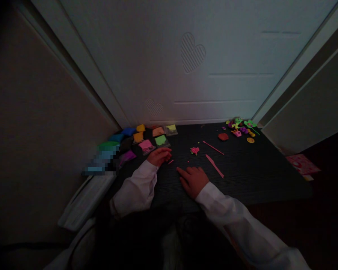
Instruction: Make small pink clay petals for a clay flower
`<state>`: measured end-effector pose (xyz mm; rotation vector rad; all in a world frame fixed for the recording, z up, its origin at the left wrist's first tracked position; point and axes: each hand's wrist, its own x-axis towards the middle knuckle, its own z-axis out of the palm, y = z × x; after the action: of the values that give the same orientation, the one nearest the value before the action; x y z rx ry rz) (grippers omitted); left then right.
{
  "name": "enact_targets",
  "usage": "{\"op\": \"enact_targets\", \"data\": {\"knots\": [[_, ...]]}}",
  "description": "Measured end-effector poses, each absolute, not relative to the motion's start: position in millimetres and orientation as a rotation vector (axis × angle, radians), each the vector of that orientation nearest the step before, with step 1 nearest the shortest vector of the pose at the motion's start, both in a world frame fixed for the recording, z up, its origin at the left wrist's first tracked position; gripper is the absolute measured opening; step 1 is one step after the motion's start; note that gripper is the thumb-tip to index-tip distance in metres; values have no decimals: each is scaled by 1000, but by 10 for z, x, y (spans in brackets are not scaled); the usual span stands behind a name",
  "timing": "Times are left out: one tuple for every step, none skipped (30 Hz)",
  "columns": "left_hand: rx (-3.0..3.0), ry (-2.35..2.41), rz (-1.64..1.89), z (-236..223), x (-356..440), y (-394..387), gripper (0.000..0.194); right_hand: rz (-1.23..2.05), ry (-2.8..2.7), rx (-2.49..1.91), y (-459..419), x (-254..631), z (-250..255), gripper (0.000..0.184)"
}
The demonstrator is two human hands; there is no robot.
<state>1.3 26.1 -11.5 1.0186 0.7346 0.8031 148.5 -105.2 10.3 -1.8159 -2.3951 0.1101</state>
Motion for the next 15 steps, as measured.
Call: {"op": "enact_targets", "data": {"knots": [[1018,734,802,-112,14,259,22,100,-2389,-1816,-1053,1482,101,38],[1018,732,803,-109,15,257,22,86,-2386,-1818,-1055,1479,99,38],[1019,730,804,-106,16,256,22,75,-2387,-1818,-1057,1474,99,38],[1020,729,805,-104,16,255,22,66,-2390,-1818,-1060,1469,99,38],[1023,728,805,-103,15,253,22,60,-2394,-1820,-1062,1463,100,37],[1026,728,807,-102,15,252,22,54,-2400,-1821,-1064,1458,103,36],[1030,728,806,-101,14,252,22,48,-2406,-1822,-1067,1452,106,36],[1033,730,806,-101,13,251,22,40,-2409,-1824,-1069,1446,111,35],[1036,734,804,-101,13,250,22,33,-2411,-1829,-1072,1440,116,34],[1037,737,804,-101,13,250,22,25,-2410,-1834,-1075,1433,122,34],[1038,740,804,-103,13,250,22,20,-2408,-1837,-1079,1428,128,34],[1039,741,803,-105,14,251,22,20,-2405,-1838,-1083,1423,132,34],[1041,740,801,-108,14,252,22,25,-2399,-1835,-1087,1421,134,34],[1042,737,799,-112,15,254,22,34,-2391,-1828,-1089,1422,134,34],[1043,734,800,-117,15,256,22,49,-2378,-1817,-1090,1427,129,34]]}}
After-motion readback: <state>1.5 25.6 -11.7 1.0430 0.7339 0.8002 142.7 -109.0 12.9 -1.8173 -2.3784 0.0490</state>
